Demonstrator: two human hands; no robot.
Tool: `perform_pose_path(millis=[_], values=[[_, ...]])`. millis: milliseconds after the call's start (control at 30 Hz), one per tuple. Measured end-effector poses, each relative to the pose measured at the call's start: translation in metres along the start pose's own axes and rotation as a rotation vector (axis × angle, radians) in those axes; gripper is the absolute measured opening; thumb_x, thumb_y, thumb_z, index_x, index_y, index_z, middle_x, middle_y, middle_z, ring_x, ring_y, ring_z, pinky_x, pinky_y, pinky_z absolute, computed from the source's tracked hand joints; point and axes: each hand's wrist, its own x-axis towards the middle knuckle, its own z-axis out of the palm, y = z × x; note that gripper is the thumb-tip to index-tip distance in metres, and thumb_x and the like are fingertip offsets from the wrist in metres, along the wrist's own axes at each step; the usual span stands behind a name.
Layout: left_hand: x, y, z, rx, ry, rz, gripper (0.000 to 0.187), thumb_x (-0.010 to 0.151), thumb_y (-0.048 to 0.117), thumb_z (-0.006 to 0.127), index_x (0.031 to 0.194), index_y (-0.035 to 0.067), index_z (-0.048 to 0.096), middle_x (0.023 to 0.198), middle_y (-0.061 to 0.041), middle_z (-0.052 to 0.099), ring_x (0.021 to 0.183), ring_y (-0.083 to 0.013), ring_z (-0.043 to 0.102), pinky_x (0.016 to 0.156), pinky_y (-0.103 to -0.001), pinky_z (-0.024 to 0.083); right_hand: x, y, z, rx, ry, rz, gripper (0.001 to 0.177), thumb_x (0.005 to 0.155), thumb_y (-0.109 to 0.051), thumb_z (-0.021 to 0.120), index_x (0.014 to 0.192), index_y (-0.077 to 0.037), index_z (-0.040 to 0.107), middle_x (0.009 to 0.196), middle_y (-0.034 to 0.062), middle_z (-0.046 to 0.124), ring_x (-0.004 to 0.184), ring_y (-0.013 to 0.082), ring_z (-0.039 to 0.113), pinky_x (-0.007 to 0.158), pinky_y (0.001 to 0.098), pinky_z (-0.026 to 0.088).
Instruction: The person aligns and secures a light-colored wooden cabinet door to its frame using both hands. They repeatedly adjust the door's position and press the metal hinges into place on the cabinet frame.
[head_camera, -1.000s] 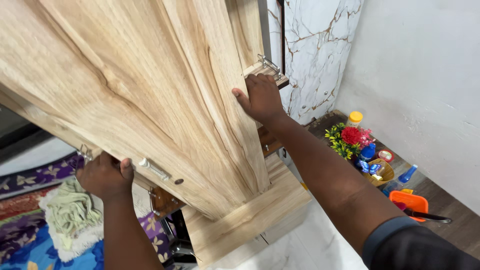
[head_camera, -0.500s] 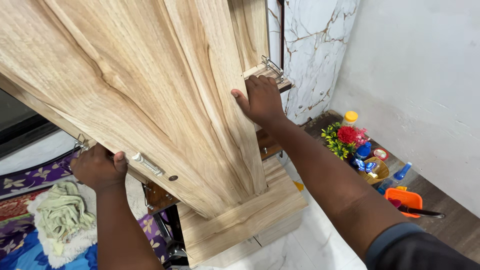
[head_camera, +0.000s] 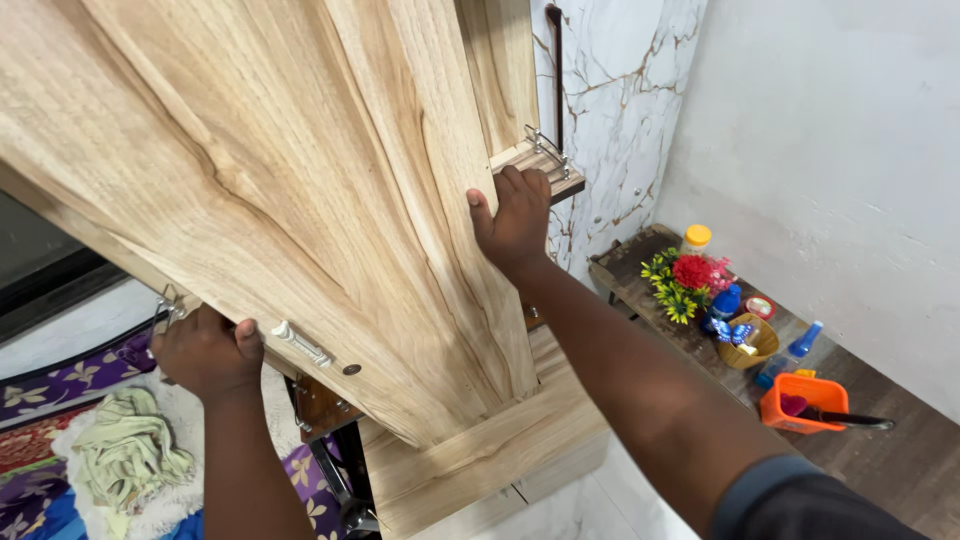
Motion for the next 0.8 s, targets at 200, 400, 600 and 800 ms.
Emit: perform_pose_path(millis=[200, 400, 600, 800], values=[[0.007, 0.003, -0.022, -0.017, -0.194, -0.017, 0.079, 0.114, 0.072, 0.027, 0.088, 0.009, 0.068, 0.073, -0.011, 0.063, 0.072, -0.0312, 0.062, 0.075, -0.043, 0.043, 0.003, 0.005, 0.0, 0.019, 0.035, -0.029, 0.045, 0.102, -0.042, 0.052, 0.092, 0.0, 0.063, 0.095, 0.0176, 0.057, 0.094, 0.0401, 0.05, 0.091, 0.0519, 0.039], [0.016, 0.007, -0.051, -0.071, -0.295, -0.033, 0.074, 0.113, 0.071, 0.038, 0.086, 0.01, 0.068, 0.071, -0.007, 0.066, 0.073, -0.0294, 0.066, 0.077, -0.042, 0.046, -0.001, 0.002, -0.004, -0.008, 0.02, -0.034, 0.047, 0.103, -0.043, 0.051, 0.089, 0.001, 0.061, 0.093, 0.0179, 0.057, 0.094, 0.0399, 0.051, 0.092, 0.0512, 0.04], [0.016, 0.007, -0.06, -0.036, -0.336, -0.067, 0.075, 0.112, 0.071, 0.04, 0.083, 0.009, 0.069, 0.07, -0.008, 0.068, 0.074, -0.0297, 0.067, 0.081, -0.043, 0.047, -0.002, -0.003, -0.006, 0.024, 0.026, -0.077, 0.045, 0.104, -0.041, 0.048, 0.094, 0.0, 0.063, 0.094, 0.0168, 0.058, 0.094, 0.0389, 0.052, 0.094, 0.0509, 0.038], [0.019, 0.008, -0.052, 0.004, -0.368, -0.11, 0.075, 0.108, 0.072, 0.042, 0.08, 0.009, 0.069, 0.071, -0.01, 0.069, 0.074, -0.0312, 0.068, 0.088, -0.047, 0.048, 0.002, 0.003, 0.001, 0.028, 0.006, -0.066, 0.046, 0.104, -0.042, 0.048, 0.094, 0.001, 0.063, 0.095, 0.0166, 0.059, 0.096, 0.0378, 0.052, 0.096, 0.0507, 0.038]])
